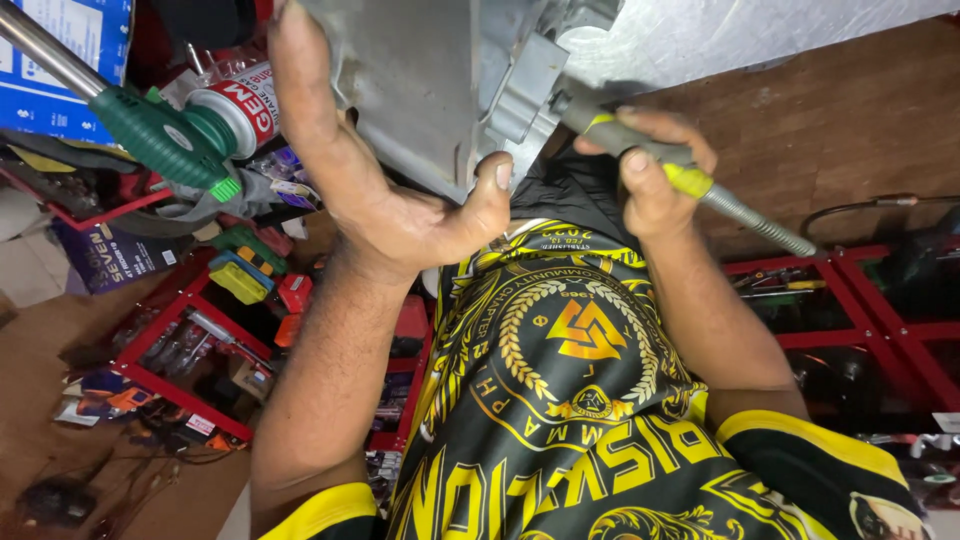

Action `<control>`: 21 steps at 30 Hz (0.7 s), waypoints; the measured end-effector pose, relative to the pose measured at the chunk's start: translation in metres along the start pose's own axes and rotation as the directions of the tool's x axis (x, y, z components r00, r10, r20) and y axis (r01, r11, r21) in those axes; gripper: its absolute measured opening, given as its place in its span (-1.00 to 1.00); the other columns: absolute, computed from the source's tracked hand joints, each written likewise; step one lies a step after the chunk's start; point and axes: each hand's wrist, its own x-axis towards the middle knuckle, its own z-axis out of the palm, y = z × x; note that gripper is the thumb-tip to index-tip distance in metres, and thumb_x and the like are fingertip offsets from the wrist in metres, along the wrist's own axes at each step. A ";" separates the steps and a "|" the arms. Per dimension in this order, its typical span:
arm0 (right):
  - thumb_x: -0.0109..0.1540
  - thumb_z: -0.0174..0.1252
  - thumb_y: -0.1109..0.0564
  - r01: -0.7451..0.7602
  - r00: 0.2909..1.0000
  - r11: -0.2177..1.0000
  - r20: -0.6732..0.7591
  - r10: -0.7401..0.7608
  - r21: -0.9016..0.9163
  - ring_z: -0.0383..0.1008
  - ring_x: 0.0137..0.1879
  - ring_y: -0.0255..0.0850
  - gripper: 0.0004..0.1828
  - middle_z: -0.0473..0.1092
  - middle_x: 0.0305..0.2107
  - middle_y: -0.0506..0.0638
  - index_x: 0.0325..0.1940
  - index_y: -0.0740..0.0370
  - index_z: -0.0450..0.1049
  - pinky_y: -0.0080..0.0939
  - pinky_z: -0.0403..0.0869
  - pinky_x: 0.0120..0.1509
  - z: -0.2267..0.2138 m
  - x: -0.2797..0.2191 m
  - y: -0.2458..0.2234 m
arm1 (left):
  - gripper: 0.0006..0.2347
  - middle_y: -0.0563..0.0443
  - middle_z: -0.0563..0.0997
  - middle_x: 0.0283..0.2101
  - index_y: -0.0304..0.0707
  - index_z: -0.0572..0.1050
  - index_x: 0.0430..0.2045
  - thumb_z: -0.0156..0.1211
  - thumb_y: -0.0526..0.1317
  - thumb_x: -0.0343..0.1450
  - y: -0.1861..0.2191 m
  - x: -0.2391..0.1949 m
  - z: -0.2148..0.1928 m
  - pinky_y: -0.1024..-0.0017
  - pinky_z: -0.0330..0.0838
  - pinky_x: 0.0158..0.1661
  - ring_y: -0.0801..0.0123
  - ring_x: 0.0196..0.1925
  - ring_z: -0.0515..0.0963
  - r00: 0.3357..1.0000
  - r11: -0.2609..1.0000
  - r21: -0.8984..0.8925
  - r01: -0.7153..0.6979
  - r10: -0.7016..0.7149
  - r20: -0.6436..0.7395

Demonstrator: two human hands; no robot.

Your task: Cleaning and smoothing the gasket surface of a motorcycle engine crankcase using a rotary tool

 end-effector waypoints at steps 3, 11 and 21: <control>0.37 0.10 -0.08 -0.041 0.999 0.999 -0.021 0.041 0.004 0.66 -0.17 0.27 -0.57 0.51 -0.32 0.44 0.07 0.37 0.37 -0.04 0.57 0.02 0.000 -0.003 -0.002 | 0.01 0.17 -0.02 0.66 -0.13 -0.09 0.56 0.61 0.07 0.32 0.000 0.000 0.002 0.15 -0.06 0.90 0.37 0.81 -0.01 1.000 0.999 -0.036 -0.014 0.015 0.003; 0.38 0.08 -0.15 0.042 0.998 0.987 -0.029 -0.047 -0.155 0.64 -0.03 0.05 -0.57 0.55 -0.35 0.33 0.03 0.30 0.40 -0.08 0.44 0.29 0.001 0.001 -0.007 | 0.03 0.27 -0.05 0.67 -0.05 -0.11 0.57 0.62 0.05 0.30 -0.002 0.000 0.000 0.17 -0.11 0.93 0.47 0.83 -0.06 1.000 0.997 -0.074 -0.004 0.005 0.012; 0.35 0.21 -0.02 0.019 0.999 1.000 -0.035 -0.019 -0.003 0.67 -0.09 0.26 -0.60 0.47 -0.01 0.21 0.10 0.35 0.45 -0.06 0.61 0.09 0.000 -0.022 0.003 | 0.04 0.34 -0.08 0.69 0.01 -0.14 0.59 0.60 0.00 0.30 0.000 -0.002 0.001 0.22 -0.09 0.93 0.53 0.84 -0.06 1.000 0.996 -0.085 0.010 -0.011 -0.011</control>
